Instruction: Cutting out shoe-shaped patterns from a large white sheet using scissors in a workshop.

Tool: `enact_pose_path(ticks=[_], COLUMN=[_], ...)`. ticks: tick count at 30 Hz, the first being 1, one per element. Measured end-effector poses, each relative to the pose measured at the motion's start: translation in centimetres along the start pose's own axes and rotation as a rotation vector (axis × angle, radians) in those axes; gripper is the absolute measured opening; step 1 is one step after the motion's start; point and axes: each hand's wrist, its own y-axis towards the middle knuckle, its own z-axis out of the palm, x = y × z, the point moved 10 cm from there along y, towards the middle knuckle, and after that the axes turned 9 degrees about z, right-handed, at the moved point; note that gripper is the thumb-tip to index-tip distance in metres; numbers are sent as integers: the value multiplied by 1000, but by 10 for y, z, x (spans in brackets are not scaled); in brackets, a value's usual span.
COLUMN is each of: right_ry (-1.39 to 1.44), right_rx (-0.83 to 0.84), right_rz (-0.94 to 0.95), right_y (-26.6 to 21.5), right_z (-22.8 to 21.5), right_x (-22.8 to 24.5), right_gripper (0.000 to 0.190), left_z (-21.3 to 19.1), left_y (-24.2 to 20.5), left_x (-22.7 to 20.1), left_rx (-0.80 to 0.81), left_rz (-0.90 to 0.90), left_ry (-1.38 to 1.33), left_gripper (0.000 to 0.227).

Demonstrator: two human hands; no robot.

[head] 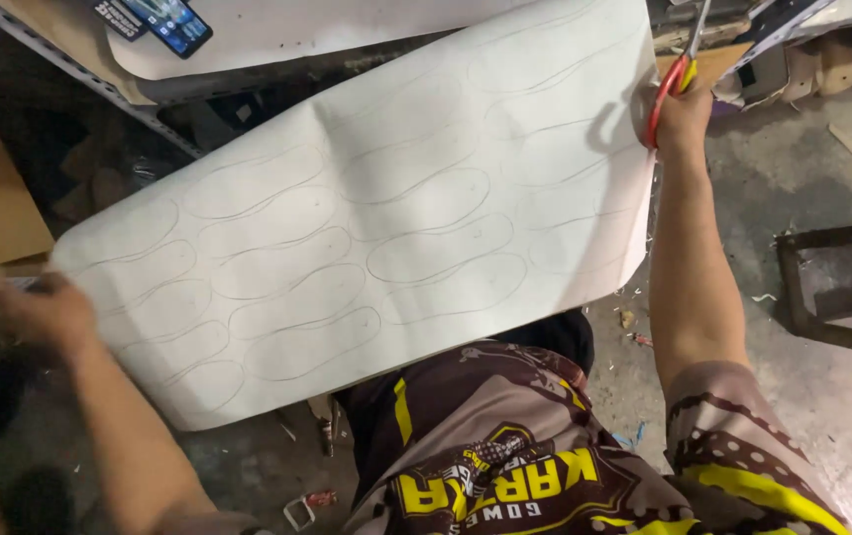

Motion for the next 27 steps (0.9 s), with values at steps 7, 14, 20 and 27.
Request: enact_pose_path(ticks=[7,14,20,27], right_ry=[-111,-22,282,286], right_rx=[50,-239,44,101], right_rz=[-71,-498,46,397], right_y=[-14,-32,-153,-260], right_z=[28,-35,-64,-59], right_x=[-19,-68,-125,-244], right_gripper=[21,27,27,46], left_z=[-150,-129,-127,-170], left_y=[-230,-306,-300,-322], left_x=[-373,-407,-416,-426], left_rx=[688,526,588,778], left_rz=[934,1165,1173,1004], left_ry=[-981,-993,-891,-1177], left_gripper=[53,34,32,21])
